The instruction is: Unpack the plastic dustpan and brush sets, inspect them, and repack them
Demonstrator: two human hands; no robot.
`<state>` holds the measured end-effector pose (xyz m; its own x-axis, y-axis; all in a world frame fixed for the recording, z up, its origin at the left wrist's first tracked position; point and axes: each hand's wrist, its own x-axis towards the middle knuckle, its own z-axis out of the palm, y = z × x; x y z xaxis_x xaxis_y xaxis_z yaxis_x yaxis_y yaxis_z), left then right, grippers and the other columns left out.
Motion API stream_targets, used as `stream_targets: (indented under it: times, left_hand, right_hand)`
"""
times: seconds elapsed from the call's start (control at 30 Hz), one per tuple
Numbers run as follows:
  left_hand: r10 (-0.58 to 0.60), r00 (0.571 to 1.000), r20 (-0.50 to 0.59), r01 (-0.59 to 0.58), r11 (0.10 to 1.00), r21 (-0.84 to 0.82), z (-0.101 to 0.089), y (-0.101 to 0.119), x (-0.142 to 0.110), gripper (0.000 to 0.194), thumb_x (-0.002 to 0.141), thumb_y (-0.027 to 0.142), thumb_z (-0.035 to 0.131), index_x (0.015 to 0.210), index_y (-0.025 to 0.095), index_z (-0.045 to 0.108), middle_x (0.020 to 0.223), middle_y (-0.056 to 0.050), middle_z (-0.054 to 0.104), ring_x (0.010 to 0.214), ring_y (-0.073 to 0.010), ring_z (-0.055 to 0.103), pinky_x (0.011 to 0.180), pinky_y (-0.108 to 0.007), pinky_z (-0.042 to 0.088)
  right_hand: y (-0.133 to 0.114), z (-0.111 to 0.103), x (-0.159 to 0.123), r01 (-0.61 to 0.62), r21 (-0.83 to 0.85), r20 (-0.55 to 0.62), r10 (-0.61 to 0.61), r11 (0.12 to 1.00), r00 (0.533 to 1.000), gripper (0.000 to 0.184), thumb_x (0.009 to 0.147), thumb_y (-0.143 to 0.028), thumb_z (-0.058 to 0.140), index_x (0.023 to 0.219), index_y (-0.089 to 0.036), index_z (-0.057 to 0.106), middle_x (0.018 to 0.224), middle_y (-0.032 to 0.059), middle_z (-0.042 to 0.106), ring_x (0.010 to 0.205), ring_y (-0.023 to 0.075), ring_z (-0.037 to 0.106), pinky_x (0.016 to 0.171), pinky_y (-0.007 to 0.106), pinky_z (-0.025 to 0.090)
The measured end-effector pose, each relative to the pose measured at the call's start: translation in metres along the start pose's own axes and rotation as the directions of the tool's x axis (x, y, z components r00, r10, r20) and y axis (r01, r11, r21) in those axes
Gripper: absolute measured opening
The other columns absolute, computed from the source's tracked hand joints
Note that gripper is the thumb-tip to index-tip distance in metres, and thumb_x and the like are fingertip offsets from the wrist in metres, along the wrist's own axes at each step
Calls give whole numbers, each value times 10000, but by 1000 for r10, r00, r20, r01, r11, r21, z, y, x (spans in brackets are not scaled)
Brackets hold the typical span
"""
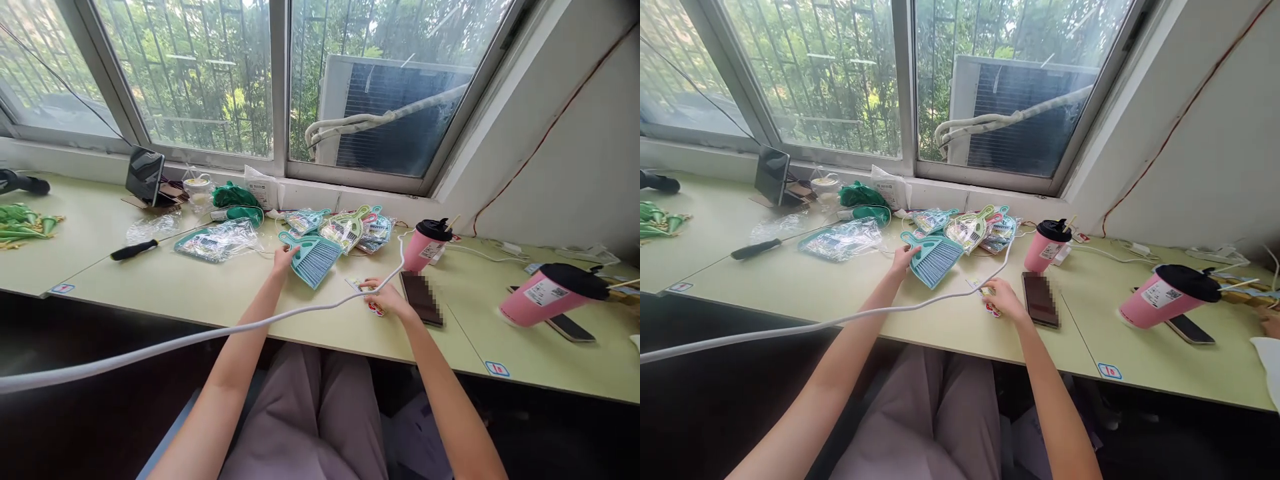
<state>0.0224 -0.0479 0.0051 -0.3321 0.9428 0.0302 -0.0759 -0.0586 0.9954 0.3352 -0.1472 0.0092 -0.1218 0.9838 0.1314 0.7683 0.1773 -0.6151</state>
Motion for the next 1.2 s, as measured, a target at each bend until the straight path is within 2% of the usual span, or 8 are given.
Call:
stream_targets:
  times: [0.13,0.37,0.57,0.73,0.83,1.03,1.1,1.2]
  left_hand:
    - [-53,999,-2,53,998,17,-4,-2,3,262,629,364,747,714,144,633,658,-52,650,686,-207,635,639,-322,503]
    - [49,985,-165,-49,999,8,-6,-2,10,289,745,426,707,841,173,603,731,-52,656,770,-206,643,706,-321,500]
    - [142,950,-279,-132,990,54,-7,-2,11,343,800,539,607,759,203,547,765,-25,623,802,-172,606,760,-292,466]
    - [154,940,-306,-136,988,78,-6,3,8,310,832,510,563,755,214,518,815,-34,624,828,-168,595,780,-280,448]
    - [186,938,-292,-161,981,107,-4,6,4,258,848,449,562,755,214,516,805,-27,619,795,-164,579,770,-281,439]
    - [248,932,-265,-210,964,163,4,8,-3,234,882,357,545,710,208,489,709,-6,565,674,-151,516,688,-284,406]
    - [267,928,-261,-223,957,187,8,8,-7,260,886,346,552,680,212,466,672,2,536,644,-149,491,671,-289,393]
    - [305,918,-252,-256,944,208,14,7,-14,274,887,333,564,667,216,450,653,7,523,636,-150,482,669,-291,386]
  right_hand:
    - [-2,10,2,-50,-26,-9,50,998,999,539,602,-94,763,1131,-167,686,1130,135,647,930,205,681,876,346,539]
    - [1,-11,1,-72,-75,190,85,995,978,152,571,-155,814,679,-163,707,753,72,678,780,220,675,734,330,556]
    - [12,-20,-14,-116,-90,75,123,989,990,505,558,-127,818,1043,-162,681,1147,137,611,782,162,668,737,298,552]
    - [12,-27,-23,-109,-181,182,142,977,973,219,617,-107,761,812,-174,689,920,86,700,862,219,674,764,311,512]
    - [9,-31,-25,-113,-211,168,150,971,974,225,590,-122,767,776,-197,665,909,57,720,927,251,663,769,318,489]
    - [-20,-29,-24,-89,333,369,-43,939,929,304,615,-252,776,881,-179,648,763,11,694,669,174,655,577,252,477]
    - [-41,-21,-14,-117,564,340,-101,817,935,355,644,-367,788,907,-181,638,723,0,670,563,148,623,482,239,452]
    - [-78,5,16,-38,837,122,-118,546,986,472,633,-494,790,956,-194,621,747,-2,672,514,124,589,433,234,446]
